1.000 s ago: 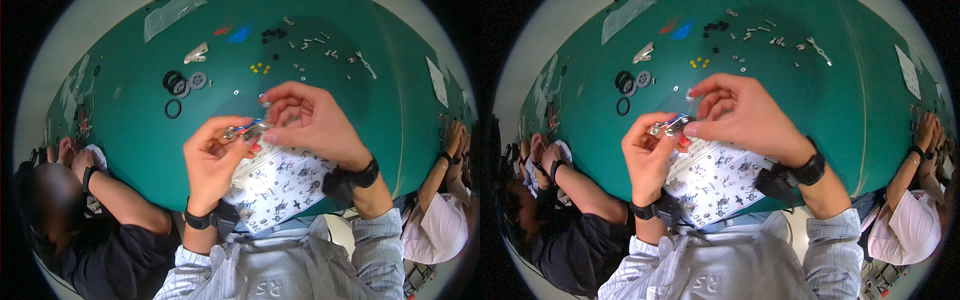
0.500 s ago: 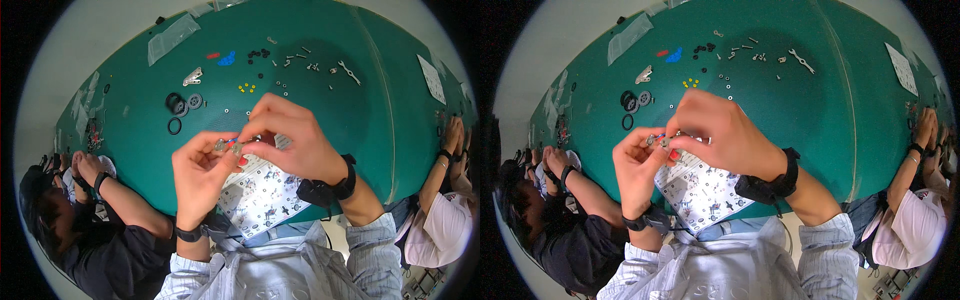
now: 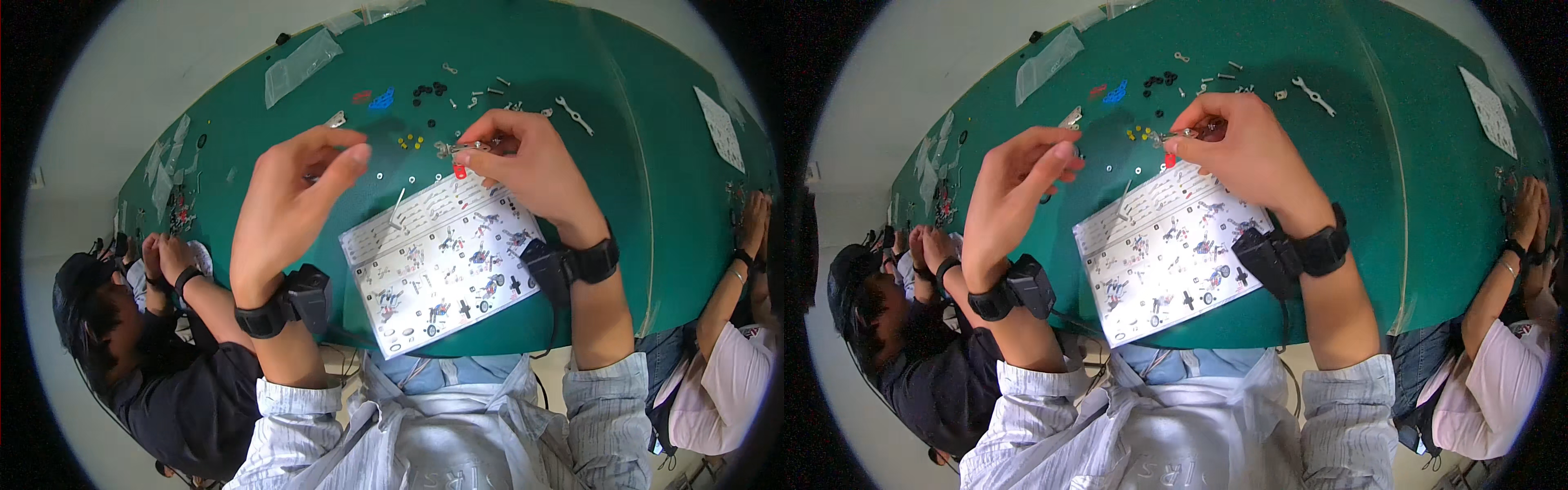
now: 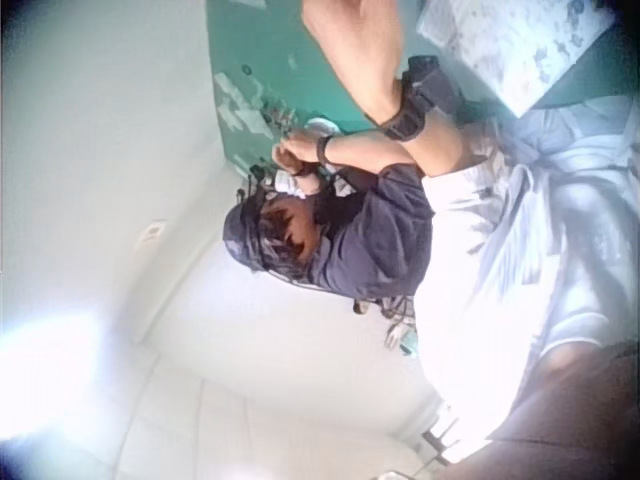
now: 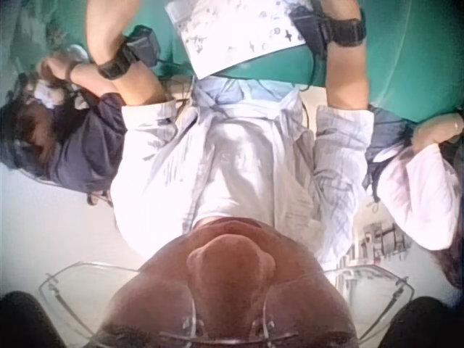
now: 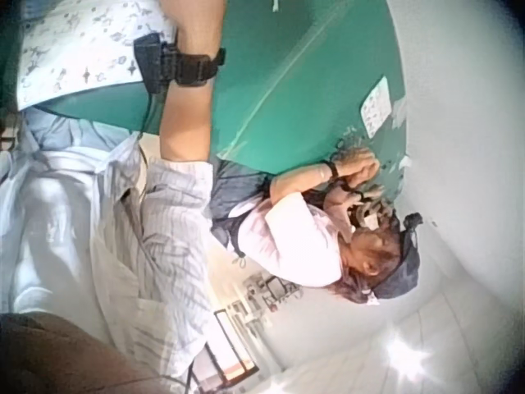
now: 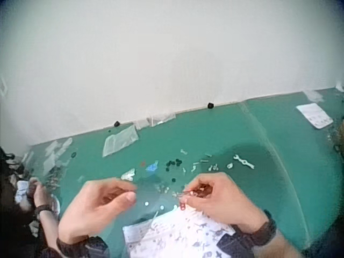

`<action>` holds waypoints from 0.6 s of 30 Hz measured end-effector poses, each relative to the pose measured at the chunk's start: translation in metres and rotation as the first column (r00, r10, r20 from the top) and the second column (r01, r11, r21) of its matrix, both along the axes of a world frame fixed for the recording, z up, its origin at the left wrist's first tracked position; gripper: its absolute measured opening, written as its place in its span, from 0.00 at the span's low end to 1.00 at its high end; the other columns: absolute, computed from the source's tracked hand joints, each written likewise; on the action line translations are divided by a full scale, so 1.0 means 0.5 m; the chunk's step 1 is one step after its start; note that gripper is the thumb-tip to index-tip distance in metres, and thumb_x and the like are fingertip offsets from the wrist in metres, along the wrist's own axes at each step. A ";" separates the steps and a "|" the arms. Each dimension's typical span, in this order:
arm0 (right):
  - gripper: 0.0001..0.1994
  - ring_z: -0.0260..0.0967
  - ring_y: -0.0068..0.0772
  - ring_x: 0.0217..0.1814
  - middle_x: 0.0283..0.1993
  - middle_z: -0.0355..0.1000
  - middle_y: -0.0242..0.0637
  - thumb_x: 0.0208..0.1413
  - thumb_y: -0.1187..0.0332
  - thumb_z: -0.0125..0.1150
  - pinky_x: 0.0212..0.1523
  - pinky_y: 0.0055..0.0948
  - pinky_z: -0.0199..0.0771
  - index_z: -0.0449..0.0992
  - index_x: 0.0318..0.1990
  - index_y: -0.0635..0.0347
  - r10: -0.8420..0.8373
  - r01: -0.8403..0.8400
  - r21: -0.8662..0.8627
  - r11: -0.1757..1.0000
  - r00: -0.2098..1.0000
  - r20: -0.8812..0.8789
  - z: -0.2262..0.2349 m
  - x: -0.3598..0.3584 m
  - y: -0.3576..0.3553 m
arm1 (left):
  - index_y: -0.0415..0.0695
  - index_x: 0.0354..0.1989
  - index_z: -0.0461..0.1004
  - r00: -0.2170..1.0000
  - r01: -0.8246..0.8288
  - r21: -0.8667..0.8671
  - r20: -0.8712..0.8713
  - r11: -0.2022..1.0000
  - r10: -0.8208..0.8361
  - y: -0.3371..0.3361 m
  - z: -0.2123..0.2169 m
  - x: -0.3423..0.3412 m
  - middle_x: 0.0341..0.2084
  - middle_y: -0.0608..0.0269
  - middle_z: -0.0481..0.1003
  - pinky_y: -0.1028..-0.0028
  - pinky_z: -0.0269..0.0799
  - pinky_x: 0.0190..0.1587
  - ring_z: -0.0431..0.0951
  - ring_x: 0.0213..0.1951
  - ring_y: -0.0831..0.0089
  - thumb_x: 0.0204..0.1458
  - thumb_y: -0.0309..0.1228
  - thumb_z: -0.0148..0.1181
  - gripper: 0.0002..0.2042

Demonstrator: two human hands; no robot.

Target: Assembling a toy motorcycle using metal components, screws, and wheels following a printed manual.

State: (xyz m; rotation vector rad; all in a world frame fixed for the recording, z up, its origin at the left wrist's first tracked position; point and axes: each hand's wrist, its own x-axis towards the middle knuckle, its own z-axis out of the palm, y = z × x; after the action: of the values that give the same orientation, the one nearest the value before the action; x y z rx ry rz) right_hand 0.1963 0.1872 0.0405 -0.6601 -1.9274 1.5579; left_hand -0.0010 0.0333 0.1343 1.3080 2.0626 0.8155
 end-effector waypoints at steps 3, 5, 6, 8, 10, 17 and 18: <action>0.10 0.72 0.18 0.32 0.28 0.76 0.34 0.52 0.70 0.69 0.33 0.21 0.70 0.78 0.37 0.68 0.170 -0.171 -0.143 0.975 0.985 -0.015 -0.014 0.000 -0.006 | 0.34 0.47 0.75 0.994 -0.040 0.029 0.102 0.999 0.037 -0.065 -0.034 0.008 0.32 0.60 0.80 0.78 0.71 0.39 0.78 0.36 0.77 0.62 0.34 0.56 0.15; 0.10 0.73 0.24 0.32 0.29 0.77 0.37 0.52 0.69 0.68 0.34 0.25 0.71 0.78 0.37 0.68 0.366 -0.363 -0.061 0.930 0.930 0.042 -0.023 -0.002 -0.019 | 0.33 0.45 0.76 0.976 -0.088 0.014 0.199 0.996 0.084 -0.105 -0.046 0.025 0.32 0.60 0.80 0.78 0.72 0.40 0.78 0.36 0.78 0.61 0.31 0.57 0.12; 0.10 0.73 0.24 0.32 0.29 0.77 0.37 0.52 0.69 0.68 0.34 0.25 0.71 0.78 0.37 0.68 0.375 -0.373 -0.067 0.926 0.926 0.036 -0.025 -0.004 -0.028 | 0.33 0.45 0.76 0.976 -0.098 0.006 0.196 0.995 0.094 -0.131 -0.054 0.032 0.32 0.60 0.80 0.78 0.72 0.40 0.78 0.36 0.78 0.61 0.31 0.57 0.12; 0.12 0.74 0.35 0.31 0.30 0.77 0.42 0.55 0.66 0.65 0.35 0.31 0.72 0.78 0.38 0.67 0.409 -0.426 0.091 0.900 0.898 0.165 -0.021 -0.006 -0.037 | 0.32 0.45 0.75 0.967 -0.171 -0.011 0.189 0.985 0.170 -0.184 -0.061 0.053 0.32 0.60 0.80 0.78 0.72 0.40 0.79 0.36 0.78 0.61 0.31 0.58 0.12; 0.12 0.74 0.39 0.31 0.31 0.77 0.44 0.56 0.64 0.63 0.35 0.32 0.72 0.78 0.38 0.67 0.372 -0.405 0.128 0.905 0.901 0.224 -0.009 0.004 -0.046 | 0.32 0.44 0.75 0.953 -0.217 -0.022 0.214 0.976 0.216 -0.217 -0.030 0.076 0.33 0.60 0.80 0.78 0.72 0.41 0.79 0.38 0.76 0.61 0.29 0.58 0.11; 0.14 0.69 0.31 0.30 0.29 0.73 0.39 0.63 0.61 0.55 0.32 0.31 0.67 0.77 0.40 0.65 0.334 -0.400 0.259 0.879 0.905 0.264 0.080 0.049 -0.057 | 0.32 0.46 0.75 0.974 -0.131 0.126 -0.170 0.983 0.151 -0.287 0.210 0.080 0.34 0.58 0.78 0.75 0.71 0.46 0.78 0.41 0.72 0.59 0.27 0.54 0.12; 0.14 0.67 0.27 0.29 0.29 0.72 0.37 0.64 0.61 0.54 0.32 0.29 0.66 0.77 0.40 0.65 0.335 -0.389 0.285 0.876 0.916 0.219 0.101 0.058 -0.056 | 0.32 0.46 0.75 0.961 -0.105 0.129 -0.240 0.986 0.134 -0.299 0.248 0.074 0.34 0.59 0.78 0.75 0.70 0.46 0.77 0.41 0.73 0.60 0.28 0.54 0.12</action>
State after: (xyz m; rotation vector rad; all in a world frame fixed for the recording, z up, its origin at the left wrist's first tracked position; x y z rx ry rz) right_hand 0.2253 0.1593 0.0910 -0.2996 -2.4754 1.3741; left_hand 0.0362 -0.1161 0.2582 1.4202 2.3403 0.8724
